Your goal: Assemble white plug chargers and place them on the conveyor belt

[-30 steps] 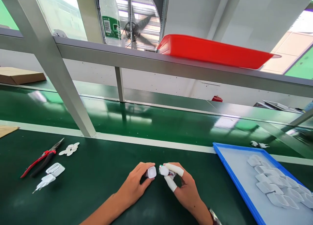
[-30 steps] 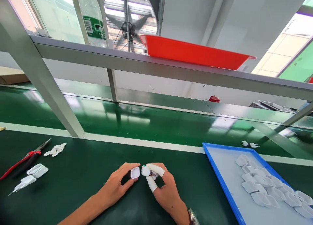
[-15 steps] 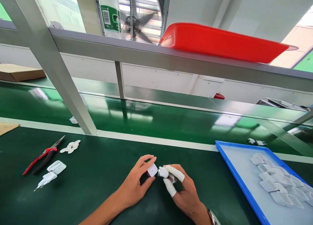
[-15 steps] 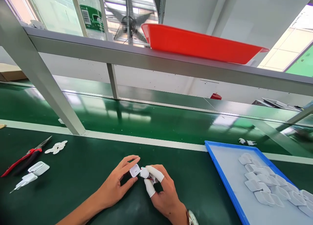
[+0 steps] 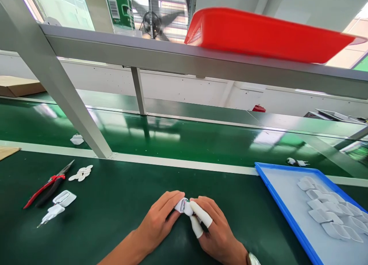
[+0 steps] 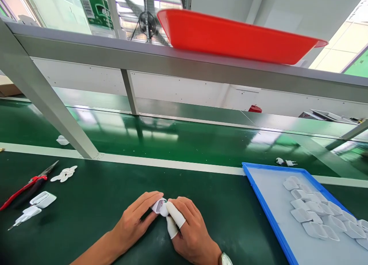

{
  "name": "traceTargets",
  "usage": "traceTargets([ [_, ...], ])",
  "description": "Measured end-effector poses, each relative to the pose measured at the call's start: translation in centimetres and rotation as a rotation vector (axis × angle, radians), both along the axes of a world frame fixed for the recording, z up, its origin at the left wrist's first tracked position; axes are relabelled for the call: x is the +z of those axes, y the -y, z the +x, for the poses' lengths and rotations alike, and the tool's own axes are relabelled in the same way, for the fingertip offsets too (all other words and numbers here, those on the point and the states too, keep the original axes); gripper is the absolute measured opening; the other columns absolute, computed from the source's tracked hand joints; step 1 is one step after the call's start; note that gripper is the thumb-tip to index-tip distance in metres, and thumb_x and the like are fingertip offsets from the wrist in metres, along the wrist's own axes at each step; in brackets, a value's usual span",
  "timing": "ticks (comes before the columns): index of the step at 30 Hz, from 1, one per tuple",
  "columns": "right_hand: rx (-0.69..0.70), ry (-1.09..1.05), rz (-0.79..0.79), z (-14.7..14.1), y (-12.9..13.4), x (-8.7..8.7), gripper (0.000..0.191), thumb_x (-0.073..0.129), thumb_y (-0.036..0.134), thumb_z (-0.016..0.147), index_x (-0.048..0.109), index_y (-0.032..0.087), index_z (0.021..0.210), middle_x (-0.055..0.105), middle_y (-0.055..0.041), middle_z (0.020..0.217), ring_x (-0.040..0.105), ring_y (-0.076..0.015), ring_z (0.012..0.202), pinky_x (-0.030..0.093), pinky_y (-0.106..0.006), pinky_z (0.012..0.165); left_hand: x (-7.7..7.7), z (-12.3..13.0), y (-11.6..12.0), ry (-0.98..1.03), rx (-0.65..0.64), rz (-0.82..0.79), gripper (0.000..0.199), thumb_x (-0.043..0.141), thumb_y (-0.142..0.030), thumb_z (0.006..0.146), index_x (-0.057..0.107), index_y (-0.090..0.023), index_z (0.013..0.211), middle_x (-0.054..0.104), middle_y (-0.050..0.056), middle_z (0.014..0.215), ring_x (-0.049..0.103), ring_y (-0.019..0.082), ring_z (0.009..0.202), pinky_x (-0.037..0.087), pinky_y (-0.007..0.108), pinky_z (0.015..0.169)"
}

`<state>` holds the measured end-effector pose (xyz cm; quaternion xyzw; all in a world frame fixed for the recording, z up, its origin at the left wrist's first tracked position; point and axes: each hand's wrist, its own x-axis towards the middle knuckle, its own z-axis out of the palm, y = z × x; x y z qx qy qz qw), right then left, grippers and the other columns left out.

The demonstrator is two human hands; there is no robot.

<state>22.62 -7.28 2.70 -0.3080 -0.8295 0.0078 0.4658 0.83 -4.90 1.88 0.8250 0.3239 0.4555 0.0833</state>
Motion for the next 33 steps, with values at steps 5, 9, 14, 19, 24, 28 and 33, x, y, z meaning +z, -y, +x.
traceTargets([
  [5, -0.036, 0.037, -0.006, -0.02, 0.18, 0.04, 0.060, 0.053, -0.001, 0.090, 0.048, 0.013, 0.147, 0.069, -0.0151, 0.118, 0.065, -0.0275, 0.108, 0.061, -0.047, 0.091, 0.39, -0.16, 0.07, -0.045, -0.024, 0.003, 0.037, 0.053, -0.012, 0.102, 0.054, -0.018, 0.139, 0.068, 0.010, 0.124, 0.067, 0.021, 0.112, 0.056, 0.036, 0.103],
  [9, -0.045, 0.050, -0.029, -0.02, 0.19, 0.03, 0.064, 0.052, -0.001, 0.090, 0.044, 0.016, 0.151, 0.069, -0.0148, 0.120, 0.066, -0.0279, 0.108, 0.062, -0.049, 0.092, 0.66, -0.26, 0.09, -0.055, -0.050, -0.021, 0.040, 0.052, -0.010, 0.102, 0.052, -0.020, 0.141, 0.068, 0.010, 0.124, 0.066, 0.021, 0.113, 0.056, 0.036, 0.103],
  [14, -0.040, 0.049, -0.038, -0.15, 0.04, 0.11, 0.063, 0.052, -0.001, 0.090, 0.045, 0.016, 0.150, 0.069, -0.0146, 0.119, 0.066, -0.0275, 0.108, 0.062, -0.048, 0.091, 0.51, -0.43, 0.01, -0.055, -0.090, -0.059, 0.039, 0.053, -0.011, 0.101, 0.053, -0.020, 0.139, 0.068, 0.009, 0.124, 0.067, 0.021, 0.111, 0.057, 0.034, 0.101],
  [19, -0.036, 0.054, -0.056, -0.18, 0.14, 0.06, 0.059, 0.052, 0.000, 0.092, 0.045, 0.016, 0.149, 0.068, -0.0146, 0.120, 0.064, -0.0274, 0.108, 0.061, -0.049, 0.092, 0.32, -0.56, -0.05, -0.071, -0.098, -0.068, 0.039, 0.052, -0.010, 0.102, 0.053, -0.021, 0.139, 0.067, 0.009, 0.125, 0.065, 0.022, 0.115, 0.055, 0.038, 0.106],
  [24, -0.039, 0.062, -0.086, -0.15, 0.19, 0.05, 0.058, 0.049, -0.001, 0.092, 0.046, 0.016, 0.147, 0.068, -0.0146, 0.121, 0.064, -0.0266, 0.109, 0.060, -0.048, 0.095, 0.57, -0.55, -0.04, -0.049, -0.098, -0.078, 0.038, 0.053, -0.010, 0.102, 0.053, -0.021, 0.139, 0.066, 0.009, 0.124, 0.066, 0.021, 0.112, 0.057, 0.035, 0.101],
  [28, -0.011, 0.038, -0.146, -0.28, 0.11, 0.37, 0.057, 0.047, 0.000, 0.092, 0.047, 0.019, 0.146, 0.068, -0.0133, 0.119, 0.065, -0.0251, 0.107, 0.061, -0.046, 0.094, 0.57, -0.48, -0.01, -0.037, -0.093, -0.075, 0.038, 0.053, -0.011, 0.102, 0.054, -0.023, 0.138, 0.067, 0.009, 0.122, 0.067, 0.022, 0.109, 0.058, 0.036, 0.099],
  [33, -0.004, -0.015, -0.130, -0.54, 0.04, 0.64, 0.055, 0.048, 0.000, 0.092, 0.049, 0.020, 0.144, 0.069, -0.0130, 0.116, 0.066, -0.0241, 0.103, 0.061, -0.044, 0.092, 0.48, -0.39, 0.05, -0.020, -0.095, -0.073, 0.039, 0.056, -0.011, 0.101, 0.054, -0.022, 0.138, 0.068, 0.009, 0.121, 0.067, 0.021, 0.107, 0.059, 0.036, 0.097],
])
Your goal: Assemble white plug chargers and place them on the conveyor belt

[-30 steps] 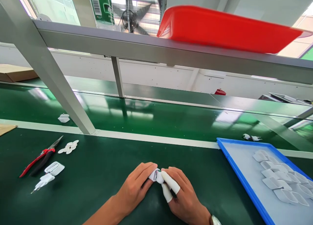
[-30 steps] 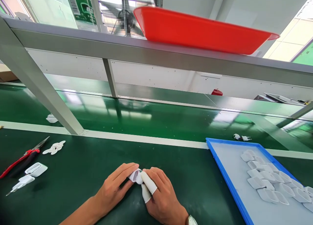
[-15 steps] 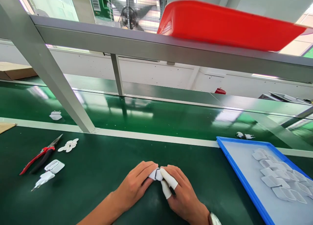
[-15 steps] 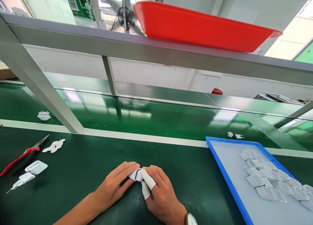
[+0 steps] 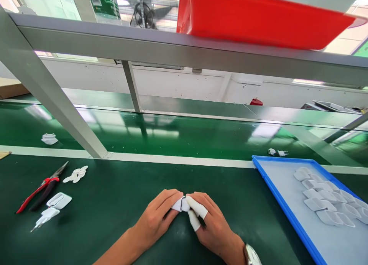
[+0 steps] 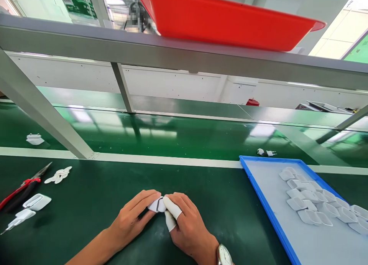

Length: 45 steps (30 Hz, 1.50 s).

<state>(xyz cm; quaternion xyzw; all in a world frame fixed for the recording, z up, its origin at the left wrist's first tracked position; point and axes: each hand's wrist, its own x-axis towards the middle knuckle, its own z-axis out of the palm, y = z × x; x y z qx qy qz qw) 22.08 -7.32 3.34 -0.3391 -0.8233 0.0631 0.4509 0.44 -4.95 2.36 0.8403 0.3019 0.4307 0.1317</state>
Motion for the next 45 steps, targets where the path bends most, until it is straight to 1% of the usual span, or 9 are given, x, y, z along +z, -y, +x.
traceTargets([
  [7, 0.049, -0.012, -0.092, -0.1, -0.1, -0.2, 0.050, 0.048, 0.002, 0.096, 0.051, 0.023, 0.141, 0.067, -0.0107, 0.113, 0.065, -0.0226, 0.102, 0.061, -0.041, 0.089, -0.1, 0.2, 0.1, 0.018, -0.008, -0.013, 0.036, 0.060, -0.013, 0.099, 0.058, -0.021, 0.135, 0.069, 0.009, 0.118, 0.069, 0.021, 0.105, 0.060, 0.034, 0.095],
  [13, 0.104, 0.070, -0.229, -0.1, 0.3, 0.2, 0.056, 0.053, 0.005, 0.092, 0.045, 0.017, 0.146, 0.054, -0.0180, 0.136, 0.056, -0.0279, 0.124, 0.055, -0.047, 0.104, -0.3, 0.3, -0.2, 0.086, 0.048, -0.059, 0.032, 0.064, -0.019, 0.098, 0.062, -0.024, 0.130, 0.071, 0.006, 0.116, 0.071, 0.020, 0.102, 0.062, 0.030, 0.094],
  [16, 0.090, -0.059, -0.186, -0.2, 0.1, -0.4, 0.058, 0.049, 0.006, 0.096, 0.038, 0.021, 0.152, 0.061, -0.0148, 0.126, 0.063, -0.0228, 0.112, 0.060, -0.040, 0.095, 0.2, 0.6, -0.1, 0.121, 0.060, -0.096, 0.029, 0.067, -0.027, 0.097, 0.065, -0.024, 0.125, 0.073, 0.006, 0.113, 0.073, 0.021, 0.099, 0.064, 0.031, 0.090],
  [20, 0.068, -0.090, -0.112, -0.3, -0.1, -1.3, 0.053, 0.049, 0.005, 0.095, 0.047, 0.025, 0.145, 0.064, -0.0124, 0.123, 0.065, -0.0226, 0.110, 0.061, -0.039, 0.092, 0.6, 1.0, 0.1, 0.150, 0.063, -0.119, 0.027, 0.070, -0.031, 0.095, 0.068, -0.024, 0.120, 0.074, 0.006, 0.107, 0.074, 0.021, 0.095, 0.065, 0.031, 0.086],
  [27, 0.114, 0.007, -0.141, -0.3, 0.4, -0.5, 0.054, 0.045, 0.000, 0.089, 0.056, 0.021, 0.137, 0.058, -0.0166, 0.128, 0.061, -0.0278, 0.116, 0.060, -0.046, 0.094, 0.3, 1.2, 0.5, 0.173, 0.039, -0.162, 0.028, 0.066, -0.027, 0.098, 0.066, -0.026, 0.125, 0.073, 0.006, 0.112, 0.073, 0.020, 0.098, 0.063, 0.029, 0.089],
  [33, 0.121, -0.172, -0.231, -0.3, 0.2, -0.8, 0.053, 0.050, 0.007, 0.096, 0.046, 0.025, 0.145, 0.062, -0.0117, 0.126, 0.064, -0.0212, 0.114, 0.059, -0.037, 0.097, 0.6, 1.1, 0.5, 0.174, 0.035, -0.290, 0.026, 0.071, -0.038, 0.094, 0.067, -0.027, 0.118, 0.076, 0.003, 0.107, 0.074, 0.019, 0.092, 0.064, 0.026, 0.081],
  [37, 0.147, -0.119, -0.263, -0.3, 0.3, -0.4, 0.049, 0.048, 0.006, 0.096, 0.051, 0.024, 0.141, 0.059, -0.0122, 0.128, 0.062, -0.0218, 0.118, 0.056, -0.037, 0.102, 0.4, 1.1, 0.5, 0.209, 0.009, -0.284, 0.027, 0.073, -0.036, 0.093, 0.068, -0.029, 0.119, 0.075, 0.002, 0.109, 0.074, 0.017, 0.094, 0.063, 0.025, 0.084],
  [41, 0.150, -0.062, -0.277, -0.1, 0.1, 0.0, 0.047, 0.048, 0.006, 0.096, 0.053, 0.023, 0.139, 0.059, -0.0124, 0.125, 0.062, -0.0217, 0.115, 0.057, -0.037, 0.100, 0.0, 1.3, 0.5, 0.209, -0.010, -0.318, 0.027, 0.073, -0.035, 0.093, 0.068, -0.030, 0.120, 0.075, 0.002, 0.111, 0.073, 0.017, 0.095, 0.062, 0.025, 0.084],
  [45, 0.118, -0.094, -0.194, -0.1, -0.3, -0.5, 0.049, 0.049, 0.007, 0.096, 0.048, 0.022, 0.143, 0.064, -0.0120, 0.120, 0.064, -0.0211, 0.109, 0.060, -0.036, 0.093, -0.6, 1.1, 0.5, 0.175, 0.041, -0.411, 0.039, 0.071, -0.033, 0.093, 0.060, -0.030, 0.131, 0.073, 0.002, 0.110, 0.073, 0.017, 0.090, 0.063, 0.027, 0.080],
])
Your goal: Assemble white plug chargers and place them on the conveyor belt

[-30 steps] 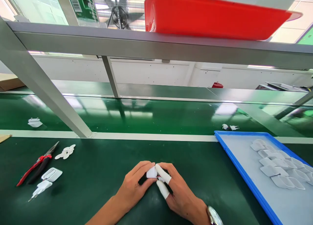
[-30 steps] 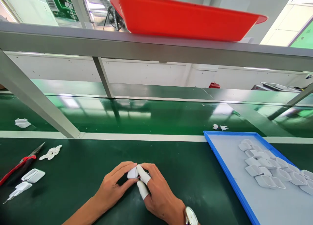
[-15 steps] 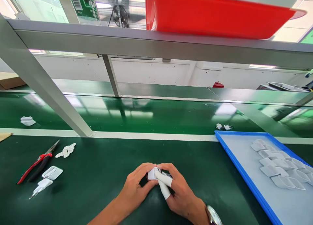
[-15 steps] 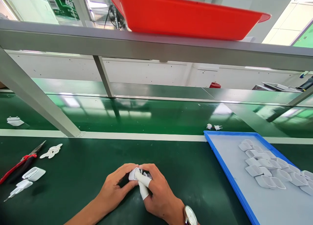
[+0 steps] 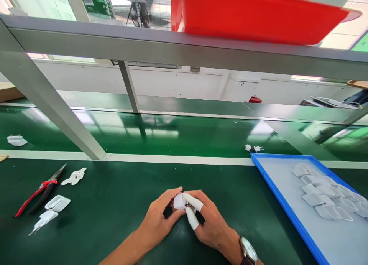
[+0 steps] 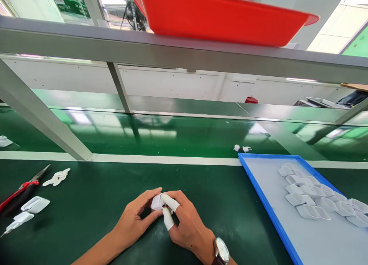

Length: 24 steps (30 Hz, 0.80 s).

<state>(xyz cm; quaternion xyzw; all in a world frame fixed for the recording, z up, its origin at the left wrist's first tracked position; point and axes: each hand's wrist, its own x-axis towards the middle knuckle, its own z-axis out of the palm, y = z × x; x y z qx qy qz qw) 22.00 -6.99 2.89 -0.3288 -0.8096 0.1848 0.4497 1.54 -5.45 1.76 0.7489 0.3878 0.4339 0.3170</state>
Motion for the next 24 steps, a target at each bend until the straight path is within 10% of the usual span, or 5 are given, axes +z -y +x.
traceTargets([
  [10, -0.130, 0.400, 0.366, -0.5, -0.3, -0.6, 0.048, 0.048, 0.006, 0.083, 0.055, 0.002, 0.130, 0.062, -0.0239, 0.127, 0.059, -0.0303, 0.117, 0.057, -0.045, 0.100, -0.3, -1.1, -0.8, -0.129, 0.045, 0.263, 0.020, 0.063, -0.027, 0.098, 0.064, -0.024, 0.118, 0.070, 0.005, 0.117, 0.071, 0.018, 0.098, 0.061, 0.025, 0.084],
  [19, -0.204, 0.566, 0.418, -0.9, -1.1, -0.7, 0.017, 0.058, 0.019, 0.088, 0.071, 0.011, 0.095, 0.067, -0.0145, 0.115, 0.061, -0.0239, 0.100, 0.054, -0.035, 0.098, 0.0, -1.7, -1.7, -0.347, -0.051, 0.514, 0.036, 0.057, -0.025, 0.101, 0.057, -0.024, 0.137, 0.068, 0.006, 0.118, 0.068, 0.020, 0.100, 0.055, 0.029, 0.096],
  [24, -0.339, 0.402, 0.397, -0.1, -2.1, -0.6, 0.022, 0.054, 0.022, 0.096, 0.067, 0.009, 0.109, 0.067, -0.0142, 0.117, 0.058, -0.0246, 0.100, 0.052, -0.038, 0.097, 0.4, -2.4, -7.6, -0.459, 0.062, 0.374, 0.035, 0.061, -0.039, 0.094, 0.065, -0.024, 0.126, 0.073, 0.006, 0.102, 0.066, 0.026, 0.093, 0.056, 0.037, 0.089],
])
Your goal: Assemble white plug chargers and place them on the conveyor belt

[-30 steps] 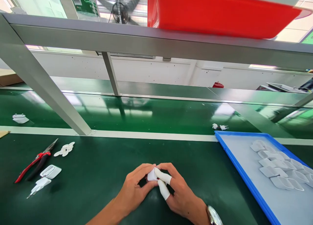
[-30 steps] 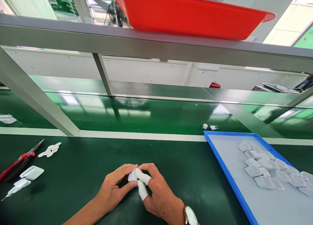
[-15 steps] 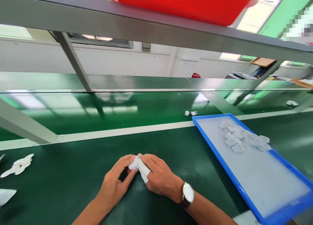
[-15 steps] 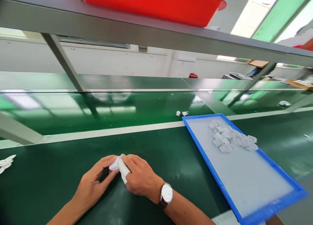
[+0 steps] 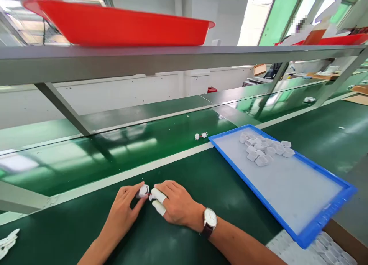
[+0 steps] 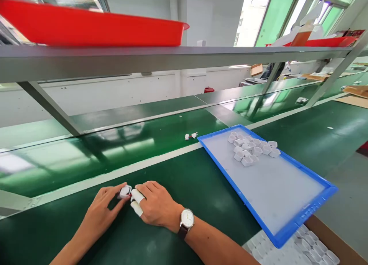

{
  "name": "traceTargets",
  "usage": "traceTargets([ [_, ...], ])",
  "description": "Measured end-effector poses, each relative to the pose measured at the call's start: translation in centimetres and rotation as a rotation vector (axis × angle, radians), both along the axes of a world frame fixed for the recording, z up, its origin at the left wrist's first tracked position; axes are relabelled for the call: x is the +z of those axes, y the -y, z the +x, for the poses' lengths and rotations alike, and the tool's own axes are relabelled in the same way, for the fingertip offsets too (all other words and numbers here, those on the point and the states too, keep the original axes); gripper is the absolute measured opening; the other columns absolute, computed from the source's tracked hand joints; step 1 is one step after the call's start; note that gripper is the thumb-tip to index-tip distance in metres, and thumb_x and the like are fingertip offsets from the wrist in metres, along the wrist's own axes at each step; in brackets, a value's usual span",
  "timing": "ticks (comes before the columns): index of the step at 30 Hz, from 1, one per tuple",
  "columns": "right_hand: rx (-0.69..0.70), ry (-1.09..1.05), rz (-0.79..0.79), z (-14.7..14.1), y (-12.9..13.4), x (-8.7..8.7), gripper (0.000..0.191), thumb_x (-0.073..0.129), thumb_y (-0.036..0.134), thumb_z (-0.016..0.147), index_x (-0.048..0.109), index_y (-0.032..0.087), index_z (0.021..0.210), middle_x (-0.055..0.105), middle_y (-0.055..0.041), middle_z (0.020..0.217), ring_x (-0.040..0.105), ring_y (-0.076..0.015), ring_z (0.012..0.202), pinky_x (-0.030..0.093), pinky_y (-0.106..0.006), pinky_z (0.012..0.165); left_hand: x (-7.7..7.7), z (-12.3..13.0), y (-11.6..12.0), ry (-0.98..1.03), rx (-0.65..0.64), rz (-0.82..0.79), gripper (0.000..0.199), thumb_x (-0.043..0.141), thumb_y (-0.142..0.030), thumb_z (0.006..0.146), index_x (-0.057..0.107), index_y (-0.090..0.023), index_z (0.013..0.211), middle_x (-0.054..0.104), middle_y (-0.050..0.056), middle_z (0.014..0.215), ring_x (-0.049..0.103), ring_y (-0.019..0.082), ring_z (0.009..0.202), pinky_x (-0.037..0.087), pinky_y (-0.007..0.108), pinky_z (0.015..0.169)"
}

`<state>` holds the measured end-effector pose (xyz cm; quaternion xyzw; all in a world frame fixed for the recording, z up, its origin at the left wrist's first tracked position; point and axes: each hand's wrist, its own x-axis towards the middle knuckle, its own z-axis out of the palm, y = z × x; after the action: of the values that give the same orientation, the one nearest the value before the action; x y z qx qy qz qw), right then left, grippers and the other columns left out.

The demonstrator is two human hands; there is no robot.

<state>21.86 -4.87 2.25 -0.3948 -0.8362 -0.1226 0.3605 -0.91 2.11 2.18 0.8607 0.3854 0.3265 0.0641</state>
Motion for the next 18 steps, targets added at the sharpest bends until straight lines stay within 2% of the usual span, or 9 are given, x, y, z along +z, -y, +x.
traceTargets([
  [3, 0.007, 0.027, -0.031, 0.5, -0.3, -0.3, 0.015, 0.055, 0.016, 0.093, 0.067, 0.011, 0.101, 0.065, -0.0142, 0.116, 0.056, -0.0248, 0.099, 0.051, -0.039, 0.092, 1.2, -0.2, -6.4, 0.021, 0.295, -0.188, 0.042, 0.064, -0.043, 0.084, 0.066, -0.020, 0.119, 0.072, 0.009, 0.107, 0.066, 0.028, 0.096, 0.053, 0.042, 0.095],
  [5, 0.028, 0.092, -0.068, 0.8, -0.3, -0.5, 0.009, 0.058, 0.012, 0.088, 0.066, 0.013, 0.089, 0.065, -0.0125, 0.110, 0.055, -0.0239, 0.095, 0.050, -0.038, 0.088, 2.1, -0.3, -10.3, 0.034, 0.402, -0.217, 0.040, 0.061, -0.038, 0.083, 0.065, -0.017, 0.117, 0.071, 0.012, 0.111, 0.068, 0.027, 0.092, 0.054, 0.040, 0.092],
  [7, 0.039, 0.139, -0.105, 1.0, -0.3, -0.8, 0.007, 0.061, 0.010, 0.084, 0.064, 0.015, 0.080, 0.065, -0.0102, 0.104, 0.054, -0.0228, 0.091, 0.049, -0.037, 0.087, 2.6, -0.5, -13.2, 0.037, 0.473, -0.231, 0.032, 0.061, -0.033, 0.081, 0.067, -0.016, 0.108, 0.073, 0.011, 0.102, 0.069, 0.027, 0.087, 0.055, 0.038, 0.087],
  [9, 0.040, 0.164, -0.132, 1.1, -0.4, -1.1, 0.008, 0.062, 0.009, 0.081, 0.063, 0.015, 0.077, 0.064, -0.0087, 0.100, 0.054, -0.0222, 0.089, 0.048, -0.036, 0.086, 2.6, -0.8, -14.6, 0.037, 0.531, -0.248, 0.026, 0.064, -0.028, 0.076, 0.068, -0.016, 0.100, 0.073, 0.009, 0.090, 0.069, 0.027, 0.082, 0.056, 0.037, 0.082],
  [10, 0.039, 0.173, -0.141, 1.1, -0.4, -1.2, 0.008, 0.063, 0.008, 0.081, 0.063, 0.015, 0.076, 0.064, -0.0080, 0.099, 0.054, -0.0219, 0.088, 0.048, -0.036, 0.085, 2.5, -1.0, -14.7, 0.042, 0.562, -0.249, 0.028, 0.064, -0.026, 0.074, 0.068, -0.016, 0.099, 0.072, 0.010, 0.088, 0.069, 0.028, 0.083, 0.056, 0.039, 0.082],
  [12, 0.032, 0.181, -0.148, 1.2, -0.6, -1.6, 0.010, 0.063, 0.007, 0.081, 0.063, 0.016, 0.077, 0.065, -0.0069, 0.096, 0.054, -0.0213, 0.086, 0.047, -0.036, 0.083, 2.0, -1.2, -13.9, 0.064, 0.622, -0.216, 0.040, 0.064, -0.023, 0.071, 0.066, -0.012, 0.109, 0.072, 0.014, 0.098, 0.068, 0.032, 0.093, 0.056, 0.044, 0.087],
  [15, 0.024, 0.189, -0.141, 1.2, -0.8, -1.8, 0.012, 0.062, 0.008, 0.085, 0.062, 0.016, 0.076, 0.065, -0.0058, 0.094, 0.054, -0.0207, 0.085, 0.045, -0.036, 0.082, 0.7, -0.7, -10.6, 0.117, 0.656, -0.116, 0.057, 0.058, -0.027, 0.078, 0.055, -0.009, 0.132, 0.061, 0.021, 0.126, 0.058, 0.036, 0.119, 0.050, 0.051, 0.102],
  [17, 0.005, 0.214, -0.140, 1.1, -0.6, -1.6, 0.013, 0.061, 0.010, 0.087, 0.062, 0.016, 0.077, 0.064, -0.0051, 0.092, 0.054, -0.0201, 0.083, 0.044, -0.035, 0.080, -0.6, 0.1, -7.6, 0.154, 0.557, -0.060, 0.056, 0.053, -0.034, 0.086, 0.051, -0.014, 0.138, 0.057, 0.017, 0.130, 0.058, 0.033, 0.119, 0.052, 0.048, 0.102],
  [18, -0.007, 0.234, -0.143, 1.1, -0.5, -1.3, 0.012, 0.061, 0.011, 0.088, 0.062, 0.016, 0.077, 0.064, -0.0047, 0.090, 0.054, -0.0198, 0.082, 0.044, -0.035, 0.078, -1.3, 0.5, -6.0, 0.178, 0.449, -0.027, 0.054, 0.052, -0.039, 0.088, 0.052, -0.016, 0.138, 0.059, 0.015, 0.127, 0.061, 0.031, 0.112, 0.055, 0.047, 0.097],
])
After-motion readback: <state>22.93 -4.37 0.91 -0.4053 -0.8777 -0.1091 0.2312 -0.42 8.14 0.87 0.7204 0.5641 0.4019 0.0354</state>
